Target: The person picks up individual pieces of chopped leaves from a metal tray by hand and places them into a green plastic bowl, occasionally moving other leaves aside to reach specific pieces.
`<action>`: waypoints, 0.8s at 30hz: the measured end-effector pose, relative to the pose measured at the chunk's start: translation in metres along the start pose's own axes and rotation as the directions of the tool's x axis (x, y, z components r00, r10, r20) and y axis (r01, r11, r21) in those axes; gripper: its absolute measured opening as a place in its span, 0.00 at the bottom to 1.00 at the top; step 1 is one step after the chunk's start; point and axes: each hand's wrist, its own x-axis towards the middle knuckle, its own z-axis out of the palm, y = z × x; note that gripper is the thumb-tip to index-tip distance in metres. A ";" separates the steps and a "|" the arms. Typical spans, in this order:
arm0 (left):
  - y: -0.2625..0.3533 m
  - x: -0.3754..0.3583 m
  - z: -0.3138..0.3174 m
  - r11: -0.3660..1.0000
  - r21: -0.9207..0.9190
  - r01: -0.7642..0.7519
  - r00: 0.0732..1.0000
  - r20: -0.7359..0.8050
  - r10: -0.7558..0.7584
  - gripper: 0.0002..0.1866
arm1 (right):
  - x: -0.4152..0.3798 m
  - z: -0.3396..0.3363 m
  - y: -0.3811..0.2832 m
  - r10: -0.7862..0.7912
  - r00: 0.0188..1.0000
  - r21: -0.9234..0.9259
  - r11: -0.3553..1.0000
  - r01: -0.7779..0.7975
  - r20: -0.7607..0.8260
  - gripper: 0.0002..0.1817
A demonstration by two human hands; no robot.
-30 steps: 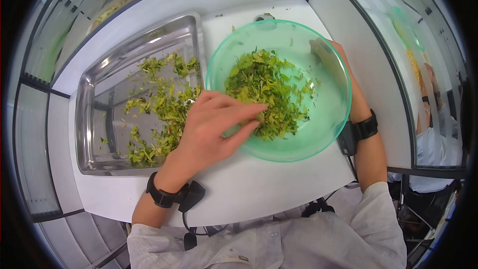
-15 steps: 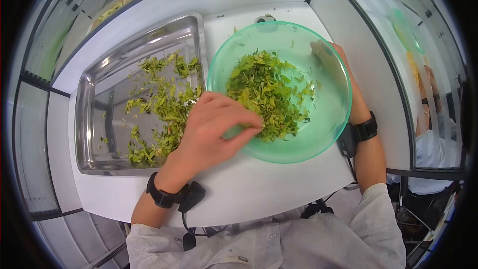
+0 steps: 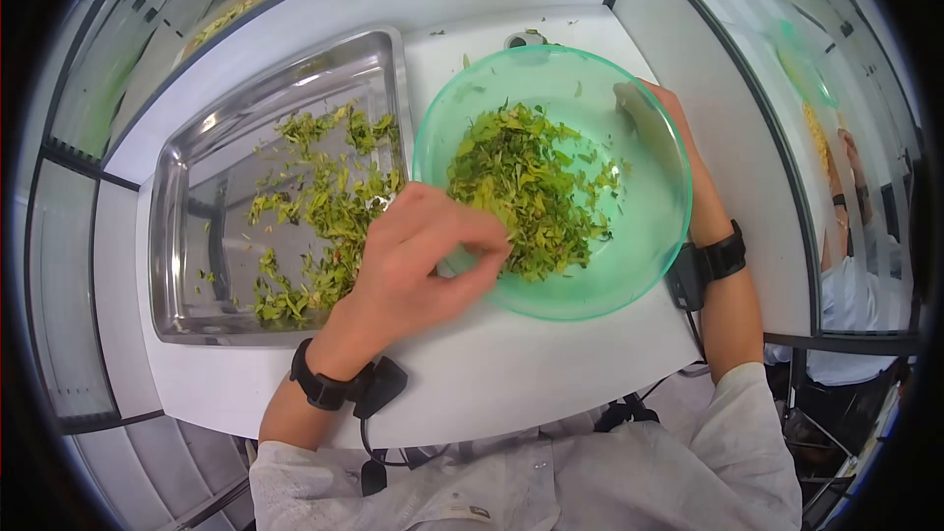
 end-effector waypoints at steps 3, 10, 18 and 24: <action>0.007 0.003 0.001 0.999 0.007 0.051 0.999 -0.012 -0.051 0.13 | -0.001 -0.001 -0.001 -0.003 1.000 0.015 1.000 0.003 0.007 0.13; -0.001 0.004 -0.001 0.999 0.030 -0.027 1.000 0.009 0.027 0.11 | 0.005 -0.003 0.004 -0.031 0.999 -0.062 0.998 0.032 0.017 0.13; 0.001 0.002 0.000 1.000 0.014 -0.003 0.999 0.038 0.003 0.07 | -0.002 -0.001 -0.001 -0.025 1.000 -0.022 0.999 0.025 0.010 0.12; 0.001 0.001 0.000 0.999 0.030 0.015 0.999 0.040 -0.017 0.13 | -0.001 0.000 0.001 -0.029 1.000 -0.028 0.999 0.028 -0.008 0.14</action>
